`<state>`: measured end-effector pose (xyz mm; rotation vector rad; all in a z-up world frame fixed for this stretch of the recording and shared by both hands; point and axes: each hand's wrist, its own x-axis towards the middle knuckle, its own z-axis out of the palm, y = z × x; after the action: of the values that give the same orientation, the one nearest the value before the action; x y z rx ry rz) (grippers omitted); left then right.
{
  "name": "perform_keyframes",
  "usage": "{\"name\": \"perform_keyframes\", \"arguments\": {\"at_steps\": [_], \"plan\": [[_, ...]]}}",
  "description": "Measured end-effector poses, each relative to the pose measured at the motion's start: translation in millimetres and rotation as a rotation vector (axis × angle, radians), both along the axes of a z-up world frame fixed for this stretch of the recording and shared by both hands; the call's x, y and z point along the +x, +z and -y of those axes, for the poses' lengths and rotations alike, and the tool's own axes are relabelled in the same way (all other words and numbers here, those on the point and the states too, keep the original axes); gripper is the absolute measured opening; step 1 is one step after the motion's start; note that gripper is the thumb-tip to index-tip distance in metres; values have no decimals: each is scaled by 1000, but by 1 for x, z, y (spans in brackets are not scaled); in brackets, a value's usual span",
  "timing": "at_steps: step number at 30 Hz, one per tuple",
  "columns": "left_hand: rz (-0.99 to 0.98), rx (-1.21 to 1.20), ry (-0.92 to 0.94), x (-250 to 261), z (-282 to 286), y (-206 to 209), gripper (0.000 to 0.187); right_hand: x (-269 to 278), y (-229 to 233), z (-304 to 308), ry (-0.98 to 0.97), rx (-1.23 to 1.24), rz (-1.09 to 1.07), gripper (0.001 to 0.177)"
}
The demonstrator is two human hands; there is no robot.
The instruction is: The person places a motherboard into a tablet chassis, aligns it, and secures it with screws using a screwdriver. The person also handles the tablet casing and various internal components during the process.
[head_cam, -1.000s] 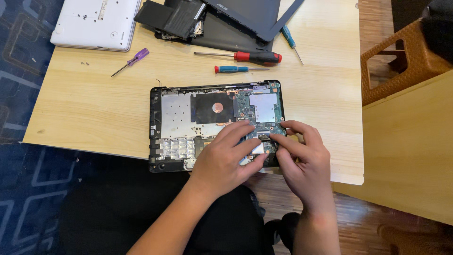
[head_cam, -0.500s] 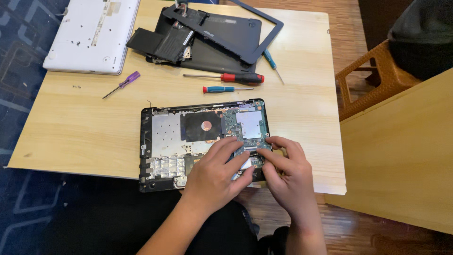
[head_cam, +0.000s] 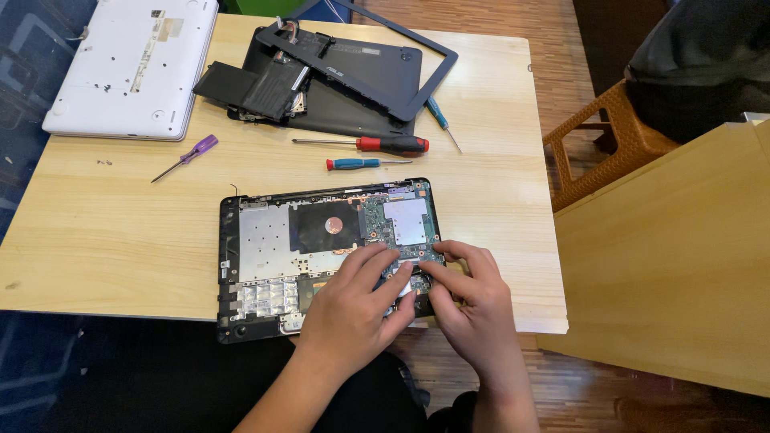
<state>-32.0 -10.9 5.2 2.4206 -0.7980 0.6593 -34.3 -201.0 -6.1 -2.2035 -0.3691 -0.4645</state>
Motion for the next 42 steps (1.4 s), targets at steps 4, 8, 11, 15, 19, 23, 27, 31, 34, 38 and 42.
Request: {"name": "perform_keyframes", "arguments": {"at_steps": [4, 8, 11, 15, 19, 23, 27, 31, 34, 38, 42], "plan": [[13, 31, 26, 0, 3, 0, 25, 0, 1, 0, 9, -2, -10, 36], [-15, 16, 28, -1, 3, 2, 24, -1, 2, -1, 10, -8, -11, 37], [-17, -32, 13, -1, 1, 1, 26, -1, 4, -3, -2, -5, -19, 37], [-56, -135, -6, -2, 0, -2, 32, -1, 6, -4, -12, -6, 10, 33], [-41, -125, -5, -2, 0, -5, 29, -2, 5, -4, -13, -1, -3, 34], [-15, -112, -14, -2, 0, -5, 29, -1, 8, -4, -2, 11, 8, 31], [15, -101, 4, -2, 1, -9, 29, -1, 9, -6, -5, 13, 11, 25], [14, -98, -8, -3, 0, -8, 29, -1, 10, -6, -10, 6, -11, 26], [17, -98, -2, -4, 0, -7, 28, -2, 11, -6, -2, 1, 19, 25], [31, -66, -2, -3, 0, -4, 28, -3, 14, -6, 16, 13, 2, 21], [23, -71, -2, -4, 0, -7, 29, -3, 15, -6, 29, 2, 22, 17]]}}
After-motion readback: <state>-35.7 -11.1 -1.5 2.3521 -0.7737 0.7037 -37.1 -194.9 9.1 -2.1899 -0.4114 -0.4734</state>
